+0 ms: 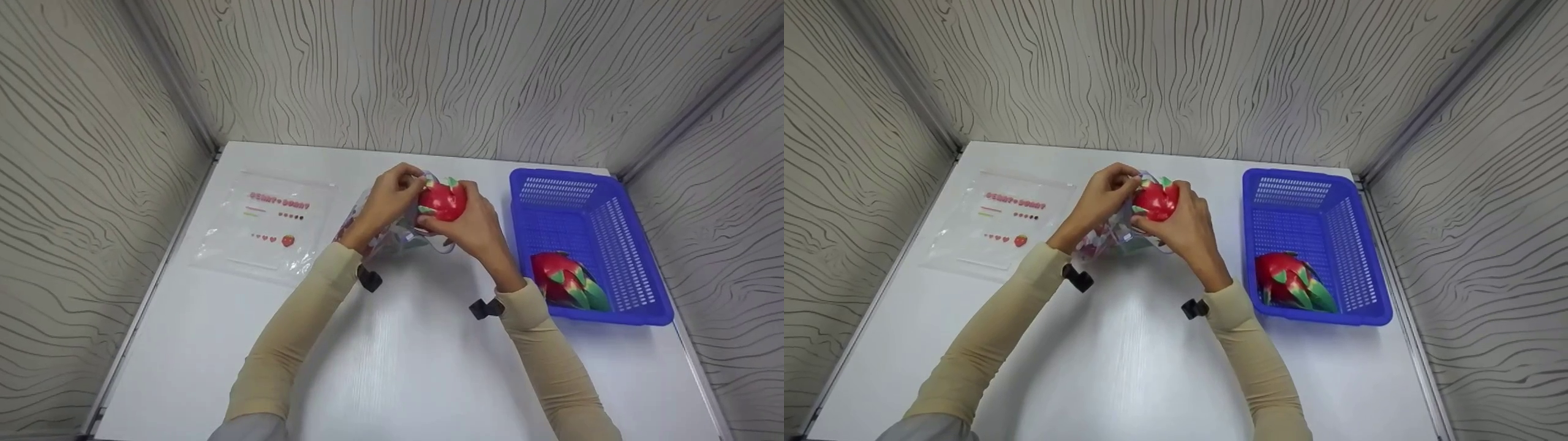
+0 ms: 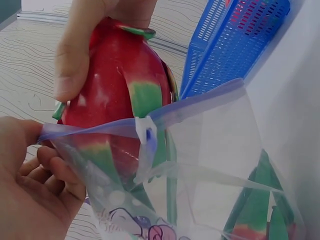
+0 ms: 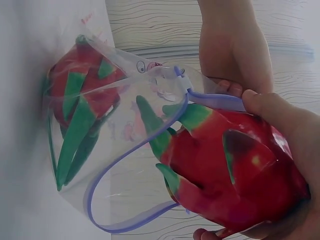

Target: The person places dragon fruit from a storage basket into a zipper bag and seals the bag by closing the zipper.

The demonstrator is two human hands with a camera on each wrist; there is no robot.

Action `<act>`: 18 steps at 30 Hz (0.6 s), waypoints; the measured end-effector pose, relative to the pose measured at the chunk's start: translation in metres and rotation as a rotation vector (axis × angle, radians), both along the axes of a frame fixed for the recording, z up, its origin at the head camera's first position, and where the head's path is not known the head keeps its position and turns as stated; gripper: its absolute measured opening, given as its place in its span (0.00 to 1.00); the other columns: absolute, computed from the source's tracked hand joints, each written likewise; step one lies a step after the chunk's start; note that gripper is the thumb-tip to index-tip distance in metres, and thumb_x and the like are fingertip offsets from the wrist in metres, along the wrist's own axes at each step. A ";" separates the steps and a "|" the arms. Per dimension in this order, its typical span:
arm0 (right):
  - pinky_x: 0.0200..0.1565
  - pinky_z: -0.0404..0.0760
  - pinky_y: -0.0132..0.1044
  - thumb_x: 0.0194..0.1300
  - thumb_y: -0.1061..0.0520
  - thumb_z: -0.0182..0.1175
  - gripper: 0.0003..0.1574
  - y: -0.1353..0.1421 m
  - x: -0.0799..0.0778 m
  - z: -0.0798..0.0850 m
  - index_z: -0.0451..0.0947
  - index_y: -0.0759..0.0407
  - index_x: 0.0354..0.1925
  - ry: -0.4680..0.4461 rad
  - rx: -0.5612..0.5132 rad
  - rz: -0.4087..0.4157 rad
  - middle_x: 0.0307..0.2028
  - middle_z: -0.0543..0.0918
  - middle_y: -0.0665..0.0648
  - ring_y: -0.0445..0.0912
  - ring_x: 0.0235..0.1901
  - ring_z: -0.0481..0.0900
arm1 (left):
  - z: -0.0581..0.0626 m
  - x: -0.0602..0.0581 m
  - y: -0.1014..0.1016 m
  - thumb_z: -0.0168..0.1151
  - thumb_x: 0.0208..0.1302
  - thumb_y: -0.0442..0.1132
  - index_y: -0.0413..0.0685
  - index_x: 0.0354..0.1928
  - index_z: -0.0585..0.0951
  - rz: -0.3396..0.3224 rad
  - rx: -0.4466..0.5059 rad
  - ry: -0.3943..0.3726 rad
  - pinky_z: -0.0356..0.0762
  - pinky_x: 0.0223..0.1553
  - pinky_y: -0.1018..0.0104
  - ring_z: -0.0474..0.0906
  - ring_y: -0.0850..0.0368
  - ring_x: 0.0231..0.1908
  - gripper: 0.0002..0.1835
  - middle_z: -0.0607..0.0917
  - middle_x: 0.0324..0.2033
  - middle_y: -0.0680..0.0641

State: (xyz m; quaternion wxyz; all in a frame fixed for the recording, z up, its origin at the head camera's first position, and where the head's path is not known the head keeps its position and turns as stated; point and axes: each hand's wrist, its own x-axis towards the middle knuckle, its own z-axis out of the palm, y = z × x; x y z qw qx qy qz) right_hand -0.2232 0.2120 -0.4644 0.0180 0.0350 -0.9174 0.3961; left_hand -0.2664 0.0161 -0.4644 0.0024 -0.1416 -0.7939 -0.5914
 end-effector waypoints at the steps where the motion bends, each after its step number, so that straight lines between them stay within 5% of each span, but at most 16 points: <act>1: 0.59 0.87 0.56 0.51 0.25 0.78 0.69 0.000 0.000 -0.001 0.60 0.58 0.76 -0.004 -0.002 0.003 0.65 0.78 0.64 0.59 0.62 0.81 | 0.000 0.000 0.000 0.61 0.80 0.44 0.46 0.57 0.83 -0.002 -0.005 -0.006 0.86 0.49 0.68 0.81 0.58 0.41 0.13 0.86 0.42 0.47; 18: 0.64 0.85 0.57 0.53 0.35 0.81 0.62 -0.009 -0.011 -0.018 0.62 0.55 0.74 -0.016 -0.079 0.018 0.66 0.77 0.63 0.59 0.66 0.77 | -0.001 0.002 -0.004 0.61 0.79 0.45 0.50 0.56 0.84 -0.043 0.009 -0.007 0.84 0.42 0.72 0.79 0.59 0.38 0.12 0.83 0.38 0.49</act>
